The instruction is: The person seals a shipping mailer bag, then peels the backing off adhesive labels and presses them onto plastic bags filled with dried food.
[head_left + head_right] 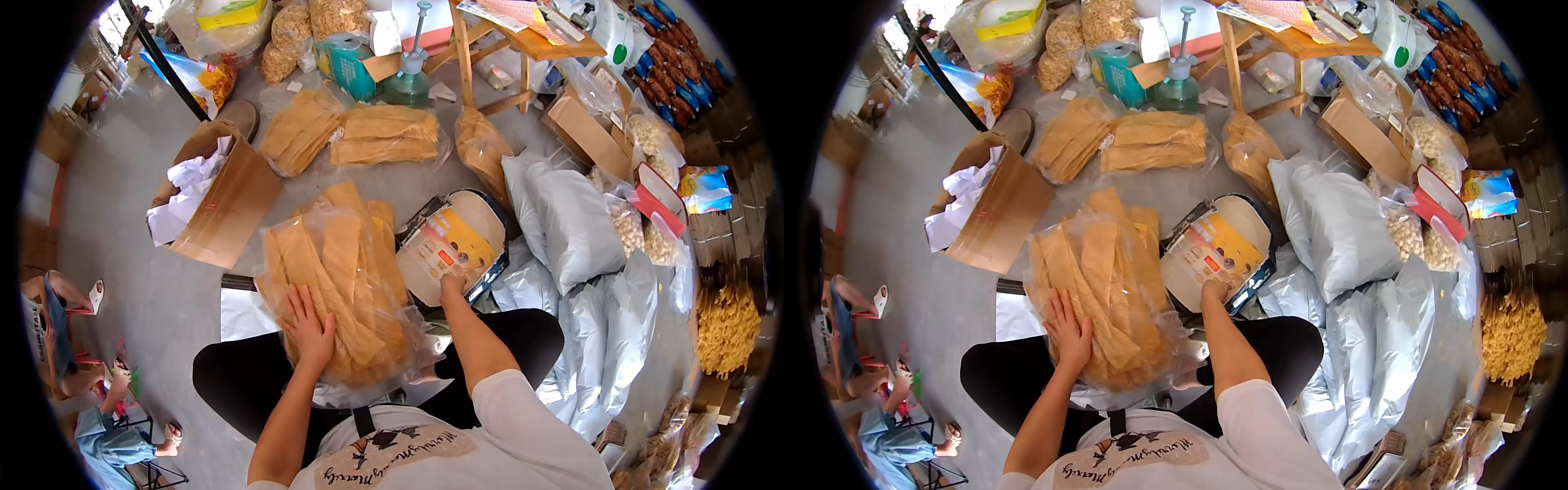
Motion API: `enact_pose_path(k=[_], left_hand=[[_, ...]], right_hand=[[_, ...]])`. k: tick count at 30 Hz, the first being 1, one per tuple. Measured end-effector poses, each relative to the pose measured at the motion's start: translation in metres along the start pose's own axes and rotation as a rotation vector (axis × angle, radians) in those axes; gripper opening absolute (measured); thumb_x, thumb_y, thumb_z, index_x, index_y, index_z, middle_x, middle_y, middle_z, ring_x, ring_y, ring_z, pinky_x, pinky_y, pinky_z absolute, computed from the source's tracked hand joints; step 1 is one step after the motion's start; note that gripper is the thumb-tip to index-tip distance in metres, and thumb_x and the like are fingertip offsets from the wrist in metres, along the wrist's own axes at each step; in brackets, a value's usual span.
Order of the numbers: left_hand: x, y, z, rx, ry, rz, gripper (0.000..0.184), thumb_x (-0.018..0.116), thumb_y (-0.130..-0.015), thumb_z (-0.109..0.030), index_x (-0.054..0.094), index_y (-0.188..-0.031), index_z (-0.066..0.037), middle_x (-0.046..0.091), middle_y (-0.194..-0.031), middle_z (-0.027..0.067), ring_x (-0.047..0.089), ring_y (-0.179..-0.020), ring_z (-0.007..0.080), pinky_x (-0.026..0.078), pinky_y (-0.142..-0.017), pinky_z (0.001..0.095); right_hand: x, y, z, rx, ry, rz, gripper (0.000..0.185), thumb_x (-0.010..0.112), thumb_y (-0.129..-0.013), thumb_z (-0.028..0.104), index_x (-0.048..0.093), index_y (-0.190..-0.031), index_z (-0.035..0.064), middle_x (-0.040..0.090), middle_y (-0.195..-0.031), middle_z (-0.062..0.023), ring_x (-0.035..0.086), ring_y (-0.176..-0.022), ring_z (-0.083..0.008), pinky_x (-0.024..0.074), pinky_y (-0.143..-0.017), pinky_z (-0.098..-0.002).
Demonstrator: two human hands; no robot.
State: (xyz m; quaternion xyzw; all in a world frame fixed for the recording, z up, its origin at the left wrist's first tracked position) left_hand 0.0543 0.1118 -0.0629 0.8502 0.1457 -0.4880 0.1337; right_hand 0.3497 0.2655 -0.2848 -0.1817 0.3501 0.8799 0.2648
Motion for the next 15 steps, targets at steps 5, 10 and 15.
enact_pose_path(k=[5, 10, 15], left_hand=[[0.007, -0.005, 0.003, 0.034, -0.029, -0.003, 0.076, 0.049, -0.079, -0.035, 0.014, -0.14, -0.007, 0.003, -0.147, 0.0149, 0.0, -0.135, 0.035, -0.001, -0.099, 0.0628], [0.007, -0.005, 0.0, 0.031, -0.041, -0.003, 0.077, 0.049, -0.078, -0.036, 0.013, -0.141, -0.007, 0.003, -0.147, 0.015, 0.0, -0.135, 0.0354, -0.001, -0.099, 0.0626], [0.004, -0.005, -0.002, 0.018, -0.06, -0.009, 0.078, 0.05, -0.078, -0.036, 0.014, -0.14, -0.007, 0.003, -0.147, 0.0145, 0.001, -0.135, 0.0355, 0.0, -0.099, 0.0627]], right_hand=[[0.014, -0.028, -0.034, 0.144, -0.305, -0.219, 0.034, 0.066, -0.069, 0.0, 0.057, -0.101, 0.0, 0.061, -0.095, -0.0121, 0.06, -0.075, -0.0256, 0.0469, -0.063, -0.0351], [0.001, -0.011, -0.017, 0.118, -0.038, -0.094, 0.018, 0.07, -0.07, 0.008, 0.061, -0.082, -0.0013, 0.062, -0.07, -0.0087, 0.06, -0.061, -0.0253, 0.0479, -0.06, -0.0363], [-0.025, 0.024, 0.038, -0.279, 0.222, -0.148, 0.02, 0.067, -0.069, 0.013, 0.061, -0.079, -0.0039, 0.063, -0.073, -0.0197, 0.062, -0.069, -0.0332, 0.048, -0.067, -0.0394]])
Point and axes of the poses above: each hand's wrist, its own y-axis away from the middle knuckle, its own x-axis out of the palm, z = x × y, the point moved 2 cm from there along -y, towards the middle knuckle
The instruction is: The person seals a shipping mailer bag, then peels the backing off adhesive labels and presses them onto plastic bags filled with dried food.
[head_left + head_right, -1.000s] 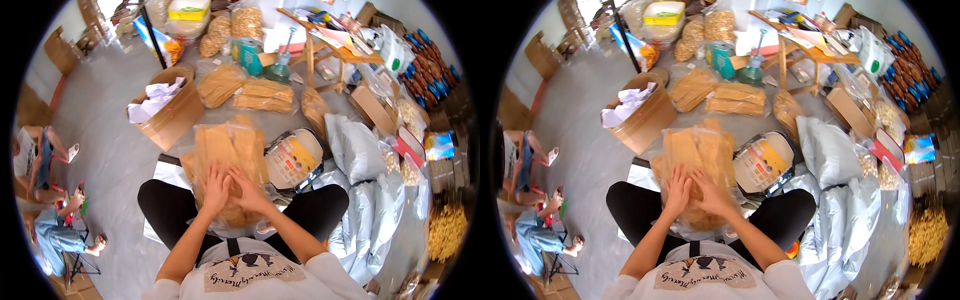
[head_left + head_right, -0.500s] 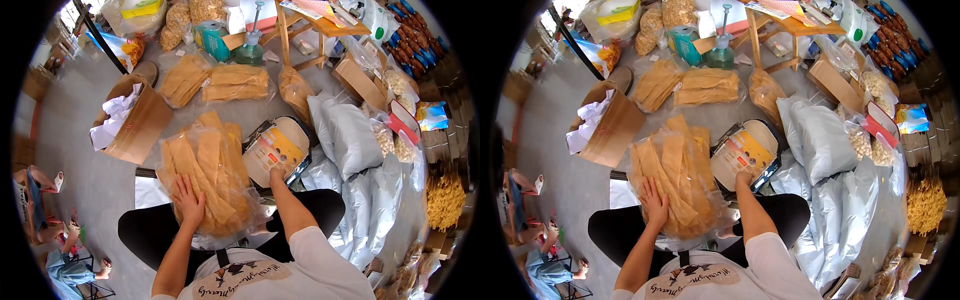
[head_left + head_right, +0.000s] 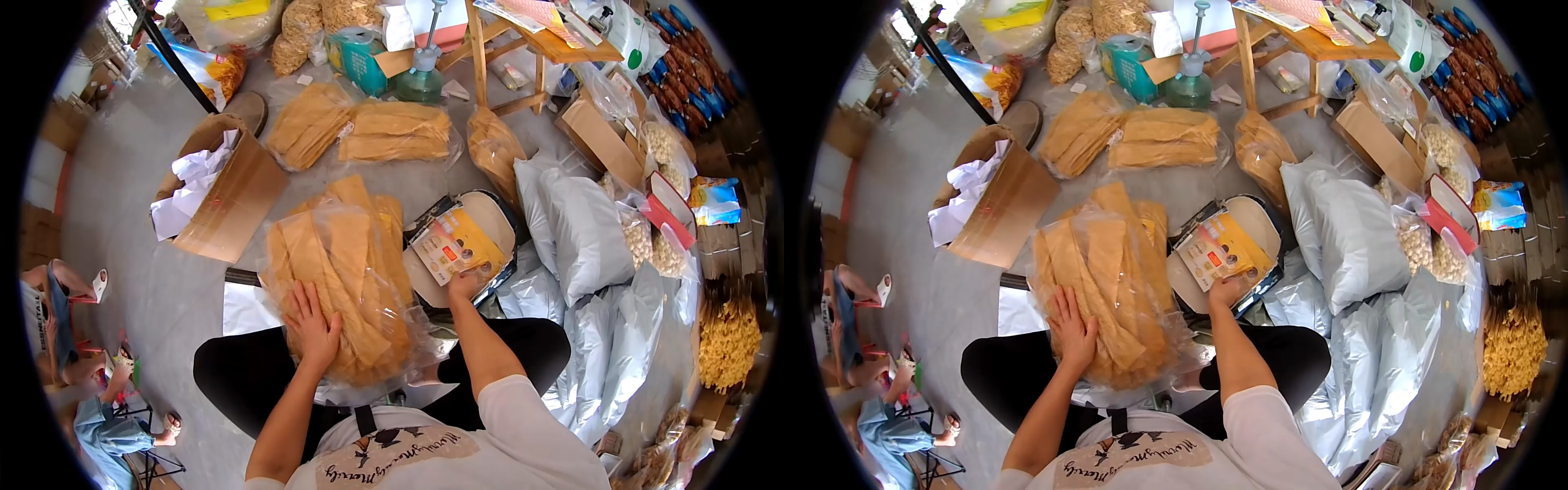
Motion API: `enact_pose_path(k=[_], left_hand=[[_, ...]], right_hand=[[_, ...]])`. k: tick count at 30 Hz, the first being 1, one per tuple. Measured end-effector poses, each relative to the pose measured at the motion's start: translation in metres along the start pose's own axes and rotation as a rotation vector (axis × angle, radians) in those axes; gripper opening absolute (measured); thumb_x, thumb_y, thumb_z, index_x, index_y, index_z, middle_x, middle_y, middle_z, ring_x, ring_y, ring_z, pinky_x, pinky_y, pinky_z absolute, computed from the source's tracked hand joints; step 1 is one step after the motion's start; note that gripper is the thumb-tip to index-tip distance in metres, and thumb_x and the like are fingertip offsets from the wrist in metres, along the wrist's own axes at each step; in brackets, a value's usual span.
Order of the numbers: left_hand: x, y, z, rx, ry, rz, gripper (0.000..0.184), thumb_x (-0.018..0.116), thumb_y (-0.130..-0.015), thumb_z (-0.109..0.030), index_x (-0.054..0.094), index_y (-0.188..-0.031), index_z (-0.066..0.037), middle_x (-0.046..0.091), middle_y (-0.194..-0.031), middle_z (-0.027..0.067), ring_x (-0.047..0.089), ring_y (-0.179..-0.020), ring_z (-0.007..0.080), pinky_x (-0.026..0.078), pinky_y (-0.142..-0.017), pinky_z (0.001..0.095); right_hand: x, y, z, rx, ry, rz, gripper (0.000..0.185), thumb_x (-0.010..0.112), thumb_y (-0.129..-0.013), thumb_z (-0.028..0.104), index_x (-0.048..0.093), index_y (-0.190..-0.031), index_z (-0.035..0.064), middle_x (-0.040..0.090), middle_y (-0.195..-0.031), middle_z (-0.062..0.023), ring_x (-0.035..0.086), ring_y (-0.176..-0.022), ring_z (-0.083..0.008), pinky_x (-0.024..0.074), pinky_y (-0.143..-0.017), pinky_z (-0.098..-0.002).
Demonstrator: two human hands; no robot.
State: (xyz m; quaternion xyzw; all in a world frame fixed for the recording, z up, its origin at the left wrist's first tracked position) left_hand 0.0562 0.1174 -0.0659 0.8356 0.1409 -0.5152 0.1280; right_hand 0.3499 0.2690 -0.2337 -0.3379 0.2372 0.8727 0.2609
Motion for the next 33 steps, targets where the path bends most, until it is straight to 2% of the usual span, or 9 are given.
enact_pose_path(k=[9, 11, 15, 21, 23, 24, 26, 31, 33], left_hand=[[-0.032, 0.013, -0.024, -0.002, 0.105, -0.015, 0.073, 0.05, -0.083, -0.034, 0.014, -0.14, -0.007, 0.007, -0.147, 0.0142, 0.001, -0.134, 0.0361, 0.0, -0.1, 0.0619], [-0.046, 0.02, -0.038, 0.069, 0.17, -0.016, 0.071, 0.052, -0.082, -0.029, 0.016, -0.139, -0.005, 0.012, -0.145, 0.0165, 0.003, -0.134, 0.0371, 0.001, -0.101, 0.0605], [-0.059, 0.035, -0.056, 0.258, 0.216, -0.114, 0.07, 0.054, -0.081, -0.023, 0.017, -0.138, -0.002, 0.019, -0.142, 0.0185, 0.008, -0.133, 0.0386, 0.005, -0.103, 0.0577], [-0.091, 0.046, -0.074, 0.436, 0.506, -0.272, 0.059, 0.059, -0.078, -0.01, 0.034, -0.13, 0.001, 0.044, -0.127, 0.0185, 0.04, -0.118, 0.035, 0.032, -0.098, 0.0406], [-0.114, 0.052, -0.084, 0.395, 0.768, -0.206, 0.051, 0.059, -0.079, -0.007, 0.041, -0.126, 0.0, 0.058, -0.106, 0.0166, 0.057, -0.092, 0.0271, 0.045, -0.079, 0.031], [-0.128, 0.057, -0.087, 0.383, 0.76, -0.219, 0.051, 0.059, -0.079, -0.007, 0.041, -0.126, 0.0, 0.058, -0.106, 0.0166, 0.057, -0.092, 0.0271, 0.045, -0.079, 0.031], [-0.151, 0.059, -0.091, 0.304, 0.835, -0.09, 0.047, 0.054, -0.084, -0.003, 0.039, -0.128, -0.001, 0.064, -0.086, 0.0089, 0.06, -0.073, 0.0126, 0.046, -0.066, 0.0225], [-0.187, 0.065, -0.085, 0.219, 1.235, -0.062, 0.039, 0.052, -0.087, -0.006, 0.043, -0.125, -0.001, 0.057, -0.069, 0.004, 0.049, -0.055, 0.0063, 0.04, -0.052, 0.019], [-0.195, 0.064, -0.077, 0.165, 1.339, -0.043, 0.037, 0.053, -0.087, -0.007, 0.045, -0.122, 0.001, 0.054, -0.063, 0.0023, 0.045, -0.051, 0.0054, 0.037, -0.048, 0.0188]], right_hand=[[-0.082, -0.01, 0.07, -0.33, 0.403, -0.016, 0.021, 0.054, -0.076, 0.018, 0.064, -0.079, -0.0006, 0.063, -0.079, -0.0208, 0.062, -0.077, -0.0361, 0.0491, -0.067, -0.044], [-0.108, -0.003, 0.091, -0.544, 0.435, 0.003, 0.019, 0.053, -0.076, 0.016, 0.065, -0.078, 0.0008, 0.062, -0.078, -0.0209, 0.062, -0.076, -0.0374, 0.0496, -0.067, -0.0436], [-0.142, 0.019, 0.142, -0.646, 0.582, 0.045, 0.018, 0.051, -0.077, 0.012, 0.064, -0.078, 0.0009, 0.063, -0.081, -0.0219, 0.062, -0.079, -0.0365, 0.0496, -0.068, -0.0439], [-0.211, 0.129, 0.21, -1.147, 0.139, -0.086, 0.011, 0.042, -0.088, 0.013, 0.047, -0.091, 0.0045, 0.059, -0.063, -0.0207, 0.057, -0.053, -0.0399, 0.0449, -0.05, -0.0489], [-0.231, 0.172, 0.216, -1.203, 0.02, 0.015, 0.009, 0.046, -0.087, 0.008, 0.051, -0.092, 0.0029, 0.057, -0.063, -0.0208, 0.057, -0.055, -0.0376, 0.0446, -0.051, -0.045], [-0.236, 0.188, 0.218, -1.214, 0.012, 0.03, 0.009, 0.046, -0.087, 0.008, 0.051, -0.092, 0.0029, 0.057, -0.063, -0.0208, 0.057, -0.055, -0.0376, 0.0446, -0.051, -0.045], [-0.244, 0.219, 0.222, -1.356, -0.311, 0.241, 0.012, 0.049, -0.085, 0.002, 0.053, -0.096, 0.0012, 0.056, -0.065, -0.0198, 0.058, -0.058, -0.0349, 0.0441, -0.052, -0.0388], [-0.257, 0.26, 0.222, -1.264, -0.316, 0.637, 0.016, 0.048, -0.086, 0.003, 0.054, -0.1, 0.0002, 0.056, -0.069, -0.0195, 0.057, -0.062, -0.0347, 0.0432, -0.055, -0.0357], [-0.251, 0.264, 0.219, -1.193, -0.132, 0.915, 0.017, 0.046, -0.088, 0.005, 0.054, -0.102, -0.0013, 0.058, -0.078, -0.0107, 0.055, -0.068, -0.0173, 0.043, -0.063, -0.0268]])
Point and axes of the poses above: each hand's wrist, its own y-axis away from the middle knuckle, its own x-axis out of the palm, z = x × y, the point moved 2 cm from there along -y, towards the middle knuckle
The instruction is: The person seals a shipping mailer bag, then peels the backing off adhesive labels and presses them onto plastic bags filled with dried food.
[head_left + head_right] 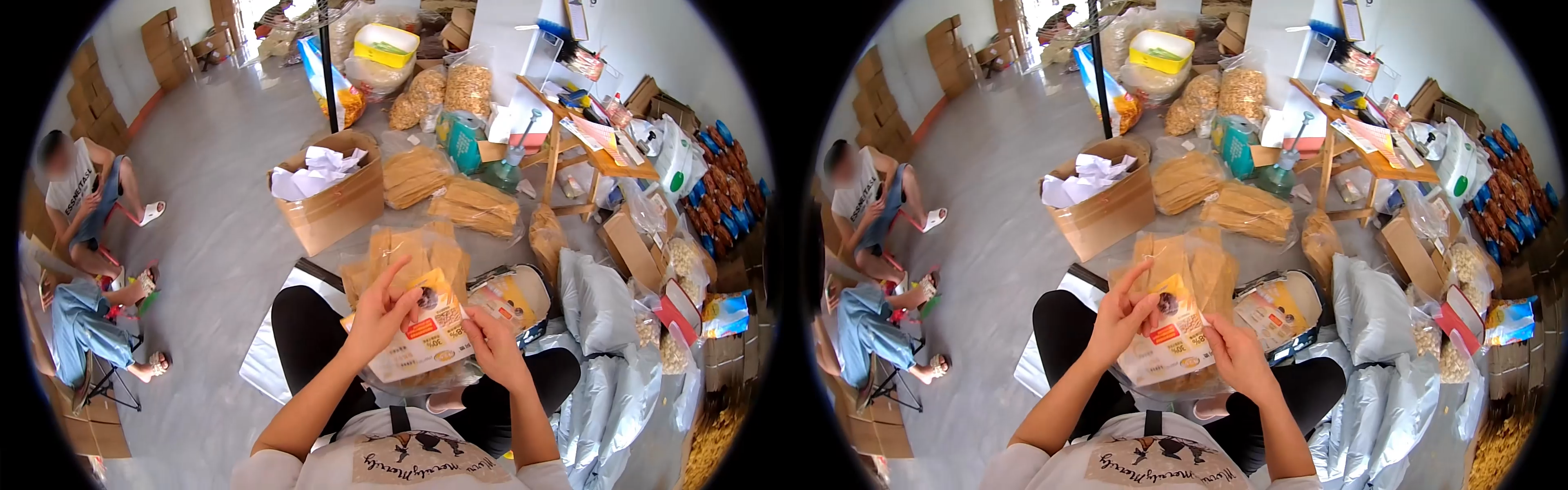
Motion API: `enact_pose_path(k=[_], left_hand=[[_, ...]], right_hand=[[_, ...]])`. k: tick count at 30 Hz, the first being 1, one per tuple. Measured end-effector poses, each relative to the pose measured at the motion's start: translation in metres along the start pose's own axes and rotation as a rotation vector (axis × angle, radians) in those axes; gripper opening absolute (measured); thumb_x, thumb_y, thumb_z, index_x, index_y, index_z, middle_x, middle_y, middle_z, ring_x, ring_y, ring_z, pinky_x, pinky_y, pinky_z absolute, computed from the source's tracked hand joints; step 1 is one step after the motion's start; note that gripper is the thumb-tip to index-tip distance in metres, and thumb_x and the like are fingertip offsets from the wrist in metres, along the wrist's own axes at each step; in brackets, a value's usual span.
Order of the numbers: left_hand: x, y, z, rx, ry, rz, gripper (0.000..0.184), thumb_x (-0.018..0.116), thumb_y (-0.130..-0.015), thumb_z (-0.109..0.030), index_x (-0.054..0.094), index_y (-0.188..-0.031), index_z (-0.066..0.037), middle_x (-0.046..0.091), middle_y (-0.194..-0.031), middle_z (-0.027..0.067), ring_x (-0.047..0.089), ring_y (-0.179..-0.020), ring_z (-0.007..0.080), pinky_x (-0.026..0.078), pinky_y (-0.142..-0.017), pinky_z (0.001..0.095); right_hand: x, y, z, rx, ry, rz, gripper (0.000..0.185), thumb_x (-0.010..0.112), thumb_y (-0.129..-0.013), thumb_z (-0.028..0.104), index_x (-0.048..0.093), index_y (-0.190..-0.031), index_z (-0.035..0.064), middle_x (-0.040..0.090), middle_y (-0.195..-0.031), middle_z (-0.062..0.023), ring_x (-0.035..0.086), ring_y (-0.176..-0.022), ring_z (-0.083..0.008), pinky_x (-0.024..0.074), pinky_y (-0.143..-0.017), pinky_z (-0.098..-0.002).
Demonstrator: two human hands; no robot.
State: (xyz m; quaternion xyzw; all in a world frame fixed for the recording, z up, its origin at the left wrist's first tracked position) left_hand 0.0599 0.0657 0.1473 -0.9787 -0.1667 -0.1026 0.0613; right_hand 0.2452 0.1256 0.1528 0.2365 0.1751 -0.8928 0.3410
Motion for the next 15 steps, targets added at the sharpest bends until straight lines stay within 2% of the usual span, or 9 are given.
enact_pose_path(k=[2, 3, 4, 7, 10, 11, 12, 14, 15], left_hand=[[-0.009, -0.002, 0.007, -0.146, -0.081, 0.141, 0.025, 0.051, -0.088, -0.006, 0.05, -0.112, 0.0, 0.052, -0.058, 0.0021, 0.042, -0.047, 0.005, 0.034, -0.045, 0.0186], [-0.011, -0.001, 0.01, -0.142, -0.138, 0.071, 0.01, 0.05, -0.088, -0.006, 0.051, -0.096, 0.0, 0.05, -0.054, 0.0015, 0.042, -0.044, 0.0055, 0.033, -0.043, 0.0191], [-0.013, 0.0, 0.017, -0.15, -0.133, 0.069, 0.01, 0.05, -0.088, -0.006, 0.051, -0.096, 0.0, 0.05, -0.054, 0.0015, 0.042, -0.044, 0.0055, 0.033, -0.043, 0.0191], [-0.028, -0.002, 0.045, -0.065, -0.109, -0.086, 0.005, 0.048, -0.088, -0.005, 0.048, -0.085, -0.002, 0.049, -0.053, 0.0015, 0.042, -0.043, 0.0067, 0.033, -0.041, 0.0201], [-0.036, -0.002, 0.056, -0.054, -0.074, -0.255, 0.003, 0.047, -0.089, -0.004, 0.048, -0.087, -0.002, 0.049, -0.052, 0.0017, 0.041, -0.042, 0.007, 0.034, -0.041, 0.0205], [-0.038, -0.001, 0.057, -0.055, -0.101, -0.272, 0.004, 0.05, -0.087, -0.003, 0.047, -0.089, -0.003, 0.052, -0.056, 0.0019, 0.045, -0.046, 0.0075, 0.036, -0.043, 0.0209], [-0.03, 0.0, 0.058, -0.058, -0.101, -0.264, 0.004, 0.05, -0.087, -0.003, 0.047, -0.089, -0.003, 0.052, -0.056, 0.0019, 0.045, -0.046, 0.0075, 0.036, -0.043, 0.0209], [-0.009, 0.01, 0.053, 0.21, -0.184, -0.391, 0.013, 0.056, -0.083, -0.003, 0.047, -0.092, -0.003, 0.056, -0.063, 0.0015, 0.05, -0.053, 0.007, 0.038, -0.046, 0.0205], [-0.006, 0.016, 0.058, 0.122, -0.246, -0.275, 0.022, 0.063, -0.079, -0.004, 0.049, -0.095, -0.003, 0.059, -0.071, 0.0003, 0.054, -0.059, 0.0057, 0.039, -0.05, 0.0199]], right_hand=[[0.007, -0.002, -0.008, 0.015, 0.009, 0.062, 0.018, 0.045, -0.089, 0.007, 0.054, -0.101, -0.0011, 0.059, -0.076, -0.0104, 0.056, -0.067, -0.0174, 0.0425, -0.061, -0.0263], [0.01, -0.003, -0.008, 0.007, 0.042, 0.073, 0.018, 0.048, -0.087, 0.009, 0.055, -0.101, 0.0003, 0.059, -0.073, -0.015, 0.057, -0.066, -0.027, 0.0429, -0.058, -0.031], [0.014, -0.002, -0.008, 0.001, 0.074, 0.083, 0.019, 0.05, -0.086, 0.011, 0.055, -0.101, 0.0018, 0.058, -0.071, -0.0197, 0.057, -0.065, -0.0365, 0.0433, -0.055, -0.0357], [0.027, 0.0, -0.018, 0.057, -0.037, -0.015, 0.017, 0.056, -0.083, 0.012, 0.058, -0.095, 0.0011, 0.06, -0.07, -0.0173, 0.059, -0.062, -0.0319, 0.0441, -0.054, -0.0327], [0.04, 0.004, -0.036, 0.205, -0.163, -0.058, 0.013, 0.062, -0.078, 0.011, 0.06, -0.086, 0.0001, 0.061, -0.07, -0.015, 0.059, -0.058, -0.0245, 0.0438, -0.052, -0.0287], [0.05, 0.005, -0.043, 0.179, -0.283, -0.193, 0.01, 0.064, -0.076, 0.009, 0.061, -0.08, -0.0001, 0.056, -0.061, -0.0118, 0.055, -0.052, -0.0193, 0.0417, -0.049, -0.0269], [0.055, 0.003, -0.046, 0.184, -0.282, -0.2, 0.01, 0.064, -0.076, 0.009, 0.061, -0.08, -0.0001, 0.056, -0.061, -0.0118, 0.055, -0.052, -0.0193, 0.0417, -0.049, -0.0269], [0.061, 0.004, -0.047, 0.112, -0.02, -0.334, 0.009, 0.063, -0.076, 0.008, 0.063, -0.082, 0.0008, 0.05, -0.057, -0.0098, 0.052, -0.052, -0.0221, 0.0407, -0.049, -0.0272], [0.06, 0.002, -0.036, 0.045, 0.109, -0.308, 0.018, 0.061, -0.078, 0.008, 0.062, -0.095, 0.0031, 0.049, -0.064, -0.0106, 0.053, -0.057, -0.0268, 0.043, -0.051, -0.0321]])
Point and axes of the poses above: each hand's wrist, its own y-axis away from the middle knuckle, its own x-axis out of the palm, z = x × y, the point moved 2 cm from there along -y, towards the middle knuckle
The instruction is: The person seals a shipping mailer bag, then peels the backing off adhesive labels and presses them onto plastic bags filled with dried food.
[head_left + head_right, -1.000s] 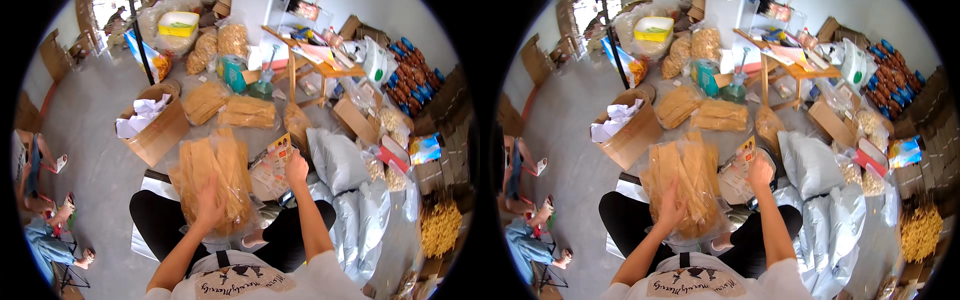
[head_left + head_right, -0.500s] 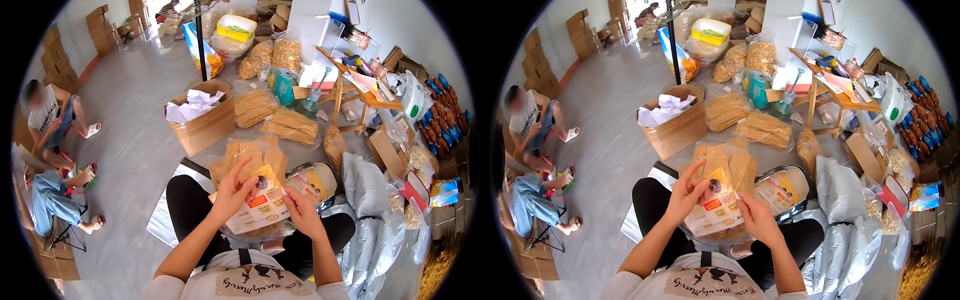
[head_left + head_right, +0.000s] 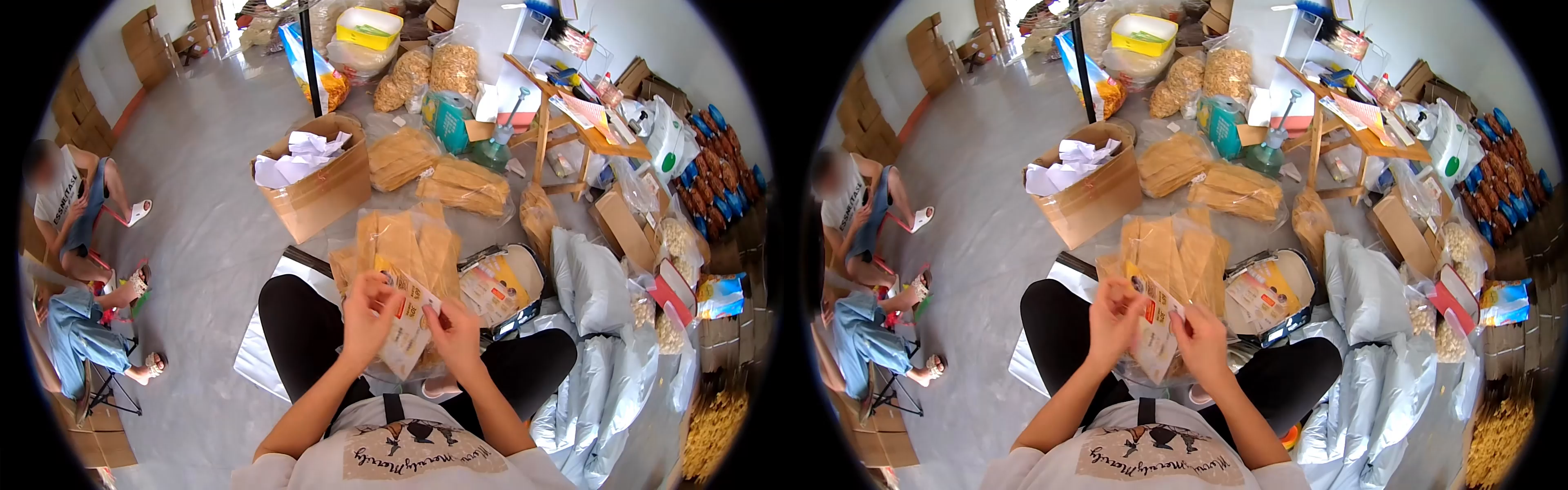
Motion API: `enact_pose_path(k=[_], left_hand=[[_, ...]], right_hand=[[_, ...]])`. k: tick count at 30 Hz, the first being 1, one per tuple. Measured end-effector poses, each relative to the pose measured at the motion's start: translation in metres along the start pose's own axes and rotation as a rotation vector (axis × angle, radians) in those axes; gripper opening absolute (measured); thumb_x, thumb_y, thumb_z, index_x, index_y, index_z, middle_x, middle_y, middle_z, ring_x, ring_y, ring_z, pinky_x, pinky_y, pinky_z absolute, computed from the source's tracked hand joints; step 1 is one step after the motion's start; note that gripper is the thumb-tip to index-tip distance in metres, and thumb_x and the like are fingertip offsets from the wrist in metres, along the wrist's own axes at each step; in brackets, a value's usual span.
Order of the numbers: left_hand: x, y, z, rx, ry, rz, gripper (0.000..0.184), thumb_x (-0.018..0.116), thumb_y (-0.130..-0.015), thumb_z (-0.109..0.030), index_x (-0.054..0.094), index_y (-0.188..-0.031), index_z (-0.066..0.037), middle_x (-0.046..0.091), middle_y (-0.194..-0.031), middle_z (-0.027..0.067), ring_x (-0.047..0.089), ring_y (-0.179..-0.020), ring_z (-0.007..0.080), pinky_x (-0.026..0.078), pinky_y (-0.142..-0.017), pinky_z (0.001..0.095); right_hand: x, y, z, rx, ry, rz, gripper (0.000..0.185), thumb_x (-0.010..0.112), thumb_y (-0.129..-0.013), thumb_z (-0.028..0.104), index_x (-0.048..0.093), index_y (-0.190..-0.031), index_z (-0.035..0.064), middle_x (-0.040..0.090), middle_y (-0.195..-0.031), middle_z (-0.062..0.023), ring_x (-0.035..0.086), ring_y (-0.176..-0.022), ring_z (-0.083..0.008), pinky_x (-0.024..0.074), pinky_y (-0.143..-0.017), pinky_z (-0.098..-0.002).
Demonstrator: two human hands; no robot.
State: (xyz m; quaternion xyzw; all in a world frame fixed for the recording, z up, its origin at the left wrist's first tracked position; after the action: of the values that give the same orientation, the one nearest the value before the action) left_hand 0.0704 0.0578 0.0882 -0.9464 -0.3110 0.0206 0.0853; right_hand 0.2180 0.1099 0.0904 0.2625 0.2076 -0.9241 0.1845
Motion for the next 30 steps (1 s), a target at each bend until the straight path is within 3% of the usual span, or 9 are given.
enact_pose_path(k=[1, 3, 4, 14, 17, 19, 20, 22, 30], left_hand=[[0.006, 0.005, 0.001, -0.026, 0.012, 0.107, 0.02, 0.066, -0.077, -0.006, 0.054, -0.092, -0.002, 0.06, -0.07, -0.0005, 0.053, -0.059, 0.0038, 0.038, -0.05, 0.0186], [0.012, 0.012, -0.005, -0.04, -0.048, 0.211, 0.012, 0.066, -0.077, -0.007, 0.059, -0.084, -0.001, 0.059, -0.067, -0.0014, 0.05, -0.058, 0.0022, 0.036, -0.048, 0.0177], [0.014, 0.013, -0.007, -0.043, -0.055, 0.209, 0.012, 0.066, -0.077, -0.007, 0.059, -0.084, -0.001, 0.059, -0.067, -0.0014, 0.05, -0.058, 0.0022, 0.036, -0.048, 0.0177], [0.006, 0.011, -0.003, -0.199, 0.065, 0.184, 0.008, 0.056, -0.084, -0.007, 0.058, -0.084, 0.001, 0.059, -0.069, 0.0006, 0.052, -0.059, 0.0033, 0.038, -0.05, 0.0171], [0.003, 0.009, -0.001, -0.281, 0.147, 0.232, 0.007, 0.053, -0.085, -0.006, 0.056, -0.085, 0.0, 0.059, -0.072, 0.0012, 0.054, -0.062, 0.0047, 0.04, -0.052, 0.0175], [0.002, 0.012, 0.003, -0.337, 0.178, 0.253, 0.006, 0.052, -0.086, -0.006, 0.054, -0.086, 0.0, 0.059, -0.073, 0.0014, 0.055, -0.063, 0.0053, 0.04, -0.053, 0.0179], [0.003, 0.011, 0.004, -0.322, 0.168, 0.249, 0.006, 0.051, -0.086, -0.006, 0.054, -0.086, 0.0, 0.058, -0.073, 0.0014, 0.054, -0.063, 0.0053, 0.041, -0.054, 0.0182], [0.006, 0.012, 0.004, -0.313, 0.162, 0.252, 0.006, 0.051, -0.087, -0.006, 0.053, -0.086, 0.0, 0.058, -0.073, 0.0014, 0.054, -0.062, 0.0053, 0.041, -0.055, 0.0184], [0.014, 0.019, 0.01, -0.265, 0.096, 0.236, 0.007, 0.053, -0.085, -0.004, 0.056, -0.083, 0.002, 0.057, -0.072, 0.0011, 0.051, -0.061, 0.0048, 0.041, -0.055, 0.0187]], right_hand=[[0.001, -0.001, 0.004, 0.01, -0.005, -0.004, 0.018, 0.061, -0.078, 0.008, 0.062, -0.095, 0.0031, 0.049, -0.064, -0.0106, 0.053, -0.057, -0.0268, 0.043, -0.051, -0.0321], [0.005, -0.002, 0.013, -0.181, 0.091, 0.001, 0.029, 0.058, -0.078, 0.003, 0.058, -0.108, 0.0032, 0.052, -0.075, -0.0138, 0.055, -0.062, -0.0308, 0.0433, -0.053, -0.0336], [0.007, -0.002, 0.014, -0.154, 0.07, 0.046, 0.036, 0.055, -0.078, 0.003, 0.053, -0.115, 0.0044, 0.052, -0.08, -0.0151, 0.055, -0.067, -0.0349, 0.0442, -0.056, -0.0389], [0.01, -0.008, 0.022, -0.179, 0.226, 0.11, 0.037, 0.056, -0.079, 0.004, 0.053, -0.116, 0.0066, 0.052, -0.081, -0.0136, 0.056, -0.069, -0.0337, 0.0454, -0.056, -0.0393], [0.008, -0.009, 0.019, -0.134, 0.214, 0.142, 0.034, 0.056, -0.08, 0.005, 0.054, -0.113, 0.0047, 0.054, -0.082, -0.0129, 0.057, -0.068, -0.0309, 0.0462, -0.057, -0.0361], [0.003, -0.01, 0.017, -0.06, -0.069, 0.223, 0.029, 0.055, -0.08, 0.008, 0.056, -0.108, 0.0037, 0.055, -0.08, -0.0115, 0.057, -0.068, -0.0299, 0.0463, -0.057, -0.036], [0.002, -0.01, 0.018, -0.054, -0.068, 0.226, 0.029, 0.055, -0.08, 0.008, 0.056, -0.108, 0.0037, 0.055, -0.08, -0.0115, 0.057, -0.068, -0.0299, 0.0463, -0.057, -0.036], [-0.002, -0.012, 0.02, 0.024, -0.308, 0.147, 0.021, 0.056, -0.08, 0.01, 0.06, -0.099, 0.0018, 0.058, -0.081, -0.0129, 0.057, -0.068, -0.0294, 0.0449, -0.058, -0.0348], [-0.012, -0.014, 0.026, 0.059, -0.092, 0.162, 0.012, 0.058, -0.079, 0.01, 0.063, -0.085, 0.0011, 0.058, -0.075, -0.0137, 0.057, -0.067, -0.0294, 0.0439, -0.058, -0.0357]])
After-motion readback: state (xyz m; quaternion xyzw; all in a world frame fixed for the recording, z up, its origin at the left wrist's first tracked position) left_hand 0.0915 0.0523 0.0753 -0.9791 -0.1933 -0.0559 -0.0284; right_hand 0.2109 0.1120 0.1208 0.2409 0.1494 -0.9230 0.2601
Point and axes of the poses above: each hand's wrist, its own y-axis away from the middle knuckle, its own x-axis out of the palm, z = x × y, the point moved 2 cm from there along -y, towards the middle knuckle
